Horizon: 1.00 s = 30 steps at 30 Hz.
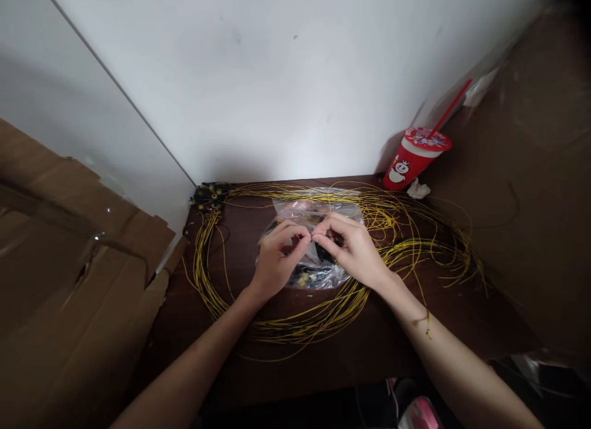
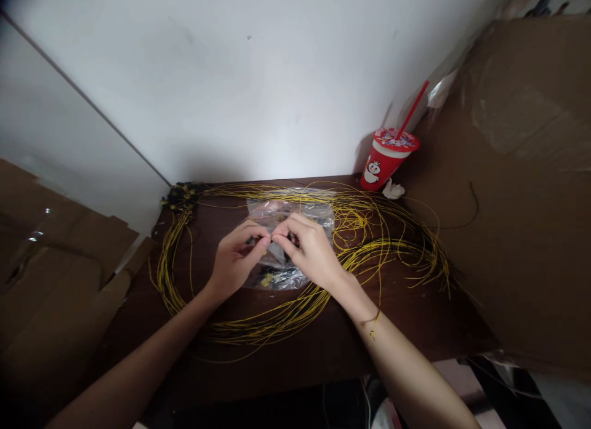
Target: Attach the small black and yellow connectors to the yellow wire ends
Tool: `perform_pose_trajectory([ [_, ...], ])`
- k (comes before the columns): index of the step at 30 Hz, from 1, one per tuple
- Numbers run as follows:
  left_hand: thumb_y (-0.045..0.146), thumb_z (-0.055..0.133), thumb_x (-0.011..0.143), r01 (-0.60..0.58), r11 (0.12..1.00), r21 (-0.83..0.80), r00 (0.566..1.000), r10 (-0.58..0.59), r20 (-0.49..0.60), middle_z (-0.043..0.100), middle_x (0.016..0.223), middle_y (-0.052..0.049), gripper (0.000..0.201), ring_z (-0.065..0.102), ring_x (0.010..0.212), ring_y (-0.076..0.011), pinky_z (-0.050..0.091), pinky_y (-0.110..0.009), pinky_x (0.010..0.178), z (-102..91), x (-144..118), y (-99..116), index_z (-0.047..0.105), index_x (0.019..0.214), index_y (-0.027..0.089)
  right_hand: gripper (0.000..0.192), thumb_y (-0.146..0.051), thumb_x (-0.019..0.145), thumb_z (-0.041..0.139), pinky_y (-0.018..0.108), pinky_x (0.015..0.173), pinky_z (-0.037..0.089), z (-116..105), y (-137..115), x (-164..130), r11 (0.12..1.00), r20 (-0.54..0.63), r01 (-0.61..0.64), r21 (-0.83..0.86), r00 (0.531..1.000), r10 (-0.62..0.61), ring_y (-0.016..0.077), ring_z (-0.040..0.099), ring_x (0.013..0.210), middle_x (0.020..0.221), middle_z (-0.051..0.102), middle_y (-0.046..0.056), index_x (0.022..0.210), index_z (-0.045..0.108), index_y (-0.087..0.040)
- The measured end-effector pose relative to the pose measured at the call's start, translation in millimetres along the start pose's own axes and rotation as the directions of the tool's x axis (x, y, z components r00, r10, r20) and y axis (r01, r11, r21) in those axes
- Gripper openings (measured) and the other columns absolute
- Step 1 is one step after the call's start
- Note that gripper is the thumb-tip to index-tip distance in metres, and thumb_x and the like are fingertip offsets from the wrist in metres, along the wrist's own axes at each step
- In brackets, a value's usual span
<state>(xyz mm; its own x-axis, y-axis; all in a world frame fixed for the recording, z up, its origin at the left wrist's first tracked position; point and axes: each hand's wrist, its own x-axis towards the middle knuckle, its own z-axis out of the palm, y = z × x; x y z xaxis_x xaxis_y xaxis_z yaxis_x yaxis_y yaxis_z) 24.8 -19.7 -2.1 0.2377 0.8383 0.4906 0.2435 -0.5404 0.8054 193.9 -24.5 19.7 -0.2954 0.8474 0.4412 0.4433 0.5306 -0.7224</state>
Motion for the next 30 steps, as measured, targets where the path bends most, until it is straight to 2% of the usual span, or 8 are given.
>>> perform_pose_trajectory([
  [8,0.026,0.057,0.085,0.194,0.928,-0.319,0.978,-0.157,0.137,0.048,0.066,0.002,0.013,0.041,0.050,-0.0058,0.035,-0.022,0.049,-2.9,3.1,3.4,0.062,0.077,0.017,0.011,-0.026,0.087,0.058,0.026,0.063,0.037,-2.9,2.1,1.3,0.988,0.034,-0.053,0.147,0.998,0.049,0.0110,0.045,0.066,0.071,0.049,-0.001,0.079,0.062,-0.018],
  [11,0.024,0.060,0.083,0.209,0.915,-0.346,0.977,-0.180,0.113,0.048,0.063,0.003,0.010,0.041,0.049,-0.0051,0.034,-0.021,0.048,-2.6,2.6,2.4,0.063,0.078,0.017,0.012,-0.025,0.086,0.058,0.025,0.062,0.037,-2.8,1.4,1.5,0.988,0.013,-0.057,0.142,0.998,0.055,0.0106,0.045,0.065,0.069,0.049,-0.002,0.078,0.063,-0.018],
  [16,0.018,0.065,0.078,0.165,0.936,-0.310,0.986,-0.167,0.020,0.057,0.069,0.001,0.002,0.048,0.052,-0.0057,0.042,-0.020,0.049,-1.3,2.0,-1.4,0.066,0.080,0.018,0.009,-0.018,0.081,0.058,0.024,0.056,0.035,-1.6,1.3,1.1,0.987,-0.051,-0.095,0.127,0.993,0.102,0.0098,0.046,0.063,0.066,0.051,-0.002,0.072,0.061,-0.017],
  [21,0.015,0.066,0.075,0.107,0.962,-0.251,0.991,-0.122,-0.046,0.064,0.084,-0.003,0.009,0.058,0.066,-0.0096,0.050,-0.020,0.052,0.4,0.6,-3.5,0.068,0.084,0.018,0.009,-0.019,0.079,0.057,0.023,0.057,0.038,0.4,1.8,0.7,0.977,-0.075,-0.152,0.149,0.984,0.165,0.0098,0.048,0.062,0.065,0.054,-0.001,0.071,0.060,-0.016],
  [26,0.013,0.066,0.075,0.034,0.984,-0.177,0.994,-0.052,-0.100,0.063,0.084,-0.004,0.009,0.060,0.078,-0.0130,0.052,-0.022,0.060,1.3,-0.3,-5.9,0.067,0.084,0.017,0.011,-0.020,0.079,0.058,0.024,0.058,0.038,3.1,0.4,-0.1,0.988,-0.143,-0.128,0.088,0.980,0.140,0.0100,0.049,0.060,0.065,0.056,-0.001,0.070,0.062,-0.016],
  [30,0.013,0.067,0.076,-0.035,0.996,-0.081,0.991,0.024,-0.133,0.063,0.082,-0.003,0.009,0.059,0.077,-0.0131,0.049,-0.024,0.063,1.7,-0.8,-8.3,0.067,0.083,0.018,0.012,-0.020,0.080,0.058,0.024,0.056,0.037,6.8,-1.8,-2.1,0.991,-0.191,-0.117,0.057,0.974,0.126,0.0097,0.048,0.059,0.064,0.056,-0.001,0.070,0.063,-0.016],
])
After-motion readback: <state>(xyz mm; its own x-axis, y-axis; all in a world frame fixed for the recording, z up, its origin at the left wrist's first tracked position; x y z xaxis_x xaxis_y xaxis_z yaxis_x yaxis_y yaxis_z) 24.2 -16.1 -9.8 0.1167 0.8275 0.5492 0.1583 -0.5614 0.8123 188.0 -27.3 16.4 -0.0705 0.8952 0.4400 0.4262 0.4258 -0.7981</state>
